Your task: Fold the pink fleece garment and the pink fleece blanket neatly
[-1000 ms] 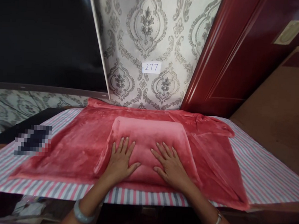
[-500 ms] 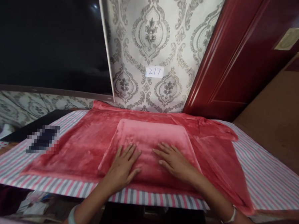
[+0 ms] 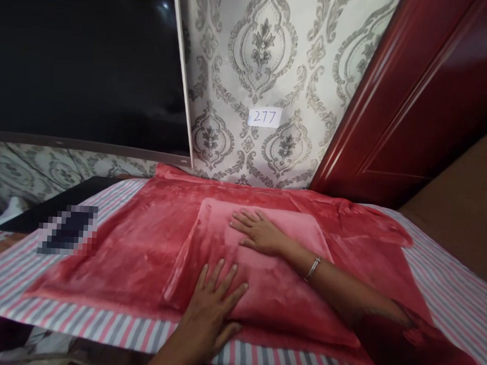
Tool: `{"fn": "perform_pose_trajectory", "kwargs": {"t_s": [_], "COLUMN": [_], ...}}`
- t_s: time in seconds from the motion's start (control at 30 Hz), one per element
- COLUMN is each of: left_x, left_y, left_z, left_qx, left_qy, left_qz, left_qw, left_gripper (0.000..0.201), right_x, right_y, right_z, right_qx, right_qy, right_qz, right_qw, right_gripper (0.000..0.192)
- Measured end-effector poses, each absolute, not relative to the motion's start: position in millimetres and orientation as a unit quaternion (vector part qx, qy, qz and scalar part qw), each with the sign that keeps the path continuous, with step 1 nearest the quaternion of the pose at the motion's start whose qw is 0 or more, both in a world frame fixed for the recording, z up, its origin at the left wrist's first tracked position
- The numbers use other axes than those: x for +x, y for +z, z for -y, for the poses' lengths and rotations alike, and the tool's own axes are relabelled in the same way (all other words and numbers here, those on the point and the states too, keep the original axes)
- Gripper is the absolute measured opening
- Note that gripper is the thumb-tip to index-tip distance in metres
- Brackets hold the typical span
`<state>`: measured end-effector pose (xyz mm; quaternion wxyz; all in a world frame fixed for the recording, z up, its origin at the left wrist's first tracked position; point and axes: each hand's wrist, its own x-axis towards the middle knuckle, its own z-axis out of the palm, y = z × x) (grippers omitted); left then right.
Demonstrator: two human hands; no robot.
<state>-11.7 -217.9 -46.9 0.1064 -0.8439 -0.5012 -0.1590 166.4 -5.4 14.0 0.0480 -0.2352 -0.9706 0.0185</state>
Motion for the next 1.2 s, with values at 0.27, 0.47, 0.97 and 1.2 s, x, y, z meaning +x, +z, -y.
{"fn": "perform_pose_trajectory", "kwargs": {"t_s": [0.27, 0.47, 0.97, 1.2], "left_x": [-16, -15, -42, -49], "left_y": [-61, -56, 21, 34], "left_z": [213, 214, 212, 95], "left_qx": [-0.843, -0.840, -0.815, -0.889], "left_qy": [-0.180, -0.183, -0.351, -0.069], "left_qz": [0.492, 0.498, 0.460, 0.449], "left_qw": [0.119, 0.116, 0.019, -0.054], "left_gripper": [0.087, 0.086, 0.044, 0.057], "right_x": [166, 166, 145, 142], "right_y": [-11, -15, 21, 1], "right_z": [-27, -26, 96, 114], "right_qx": [-0.321, -0.324, -0.130, -0.075], "right_qy": [0.038, 0.056, 0.100, 0.132], "right_qz": [0.943, 0.941, 0.983, 0.984], "right_qw": [0.074, 0.083, 0.083, 0.095], "right_gripper": [0.064, 0.066, 0.054, 0.060]}}
